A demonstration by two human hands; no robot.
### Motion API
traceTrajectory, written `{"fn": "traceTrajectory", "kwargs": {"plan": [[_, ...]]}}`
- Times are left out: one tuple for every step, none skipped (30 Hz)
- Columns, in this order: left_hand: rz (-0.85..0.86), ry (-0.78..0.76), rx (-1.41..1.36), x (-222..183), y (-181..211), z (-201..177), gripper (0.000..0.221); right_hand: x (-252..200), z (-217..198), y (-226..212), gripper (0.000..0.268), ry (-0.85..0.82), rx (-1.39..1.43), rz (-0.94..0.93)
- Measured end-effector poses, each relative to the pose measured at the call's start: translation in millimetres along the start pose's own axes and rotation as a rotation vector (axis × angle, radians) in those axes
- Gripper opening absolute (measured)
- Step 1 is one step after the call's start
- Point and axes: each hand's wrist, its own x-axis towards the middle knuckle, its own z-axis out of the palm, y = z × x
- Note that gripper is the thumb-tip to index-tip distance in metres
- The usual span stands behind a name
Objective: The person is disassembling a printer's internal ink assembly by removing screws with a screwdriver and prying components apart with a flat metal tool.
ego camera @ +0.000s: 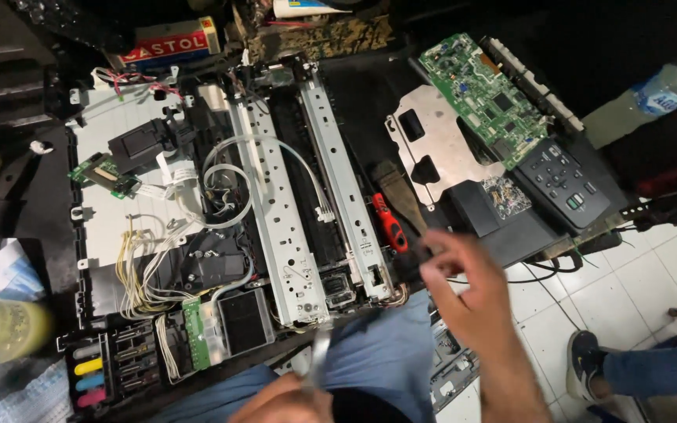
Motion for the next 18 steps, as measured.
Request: {"fn": "traceTrajectory", "kwargs": {"plan": [[0.132, 0.007, -0.077, -2.3, -18.8, -12.1, 0.017, 9.0, -6.4, 14.6, 0.050, 0.121, -0.586, 0.069], [0.128, 0.011, -0.075, -5.4, -27.3, -24.9, 0.017, 9.4, -7.0, 24.0, 0.050, 0.116, -0.583, 0.068], [-0.316, 0.277, -0.049, -7.2, -35.3, -38.2, 0.017, 9.5, -8.0, 33.4, 0.040, 0.145, -0.529, 0.058], [-0.760, 0.545, -0.022, -8.8, -43.4, -51.6, 0.018, 9.6, -8.7, 43.0, 0.031, 0.173, -0.476, 0.049], [-0.769, 0.549, -0.022, -10.1, -59.3, -81.5, 0.018, 9.6, -8.8, 56.0, 0.031, 0.163, -0.474, 0.051], [-0.844, 0.511, -0.384, -12.2, -75.3, -112.1, 0.034, 9.5, -8.4, 68.6, 0.037, 0.116, -0.625, 0.040], [-0.870, 0.467, -0.769, -14.5, -90.2, -143.8, 0.051, 12.2, -6.8, 80.3, 0.043, 0.067, -0.773, 0.023], [-0.874, 0.479, -0.771, -24.3, -80.7, -140.6, 0.051, 12.5, -7.2, 75.9, 0.043, 0.056, -0.769, 0.019], [-0.630, 0.414, -0.408, -36.0, -71.9, -137.0, 0.048, 14.6, -5.8, 72.2, 0.046, 0.023, -0.798, 0.054], [-0.377, 0.320, -0.062, -47.6, -63.0, -133.1, 0.047, 16.5, -4.3, 68.5, 0.048, -0.009, -0.828, 0.090], [-0.384, 0.331, -0.060, -48.6, -60.9, -135.3, 0.047, 18.2, -3.0, 65.8, 0.048, -0.020, -0.822, 0.085], [-0.294, 0.280, 0.009, -49.3, -58.6, -137.2, 0.035, 20.0, -2.1, 63.3, 0.048, -0.034, -0.803, 0.119], [-0.200, 0.223, 0.075, -48.6, -57.8, -138.4, 0.024, 20.7, -2.9, 60.7, 0.048, -0.043, -0.788, 0.156], [-0.205, 0.228, 0.075, -27.5, -42.6, -142.0, 0.024, 22.7, -1.4, 58.0, 0.048, -0.049, -0.787, 0.154], [-0.604, 0.092, 0.134, -4.2, -28.2, -144.8, 0.026, 24.1, -2.0, 55.3, 0.050, -0.072, -0.799, 0.147], [-1.002, -0.047, 0.189, 19.1, -13.6, -147.2, 0.029, 25.6, -3.2, 52.6, 0.051, -0.096, -0.811, 0.139], [-1.001, -0.049, 0.186, 6.1, -0.5, -140.6, 0.029, 25.7, -2.8, 53.5, 0.051, -0.096, -0.815, 0.139], [-0.394, 0.026, 0.409, -7.2, 12.9, -134.1, 0.028, 25.6, -2.7, 54.0, 0.052, -0.114, -0.876, 0.102]]}}
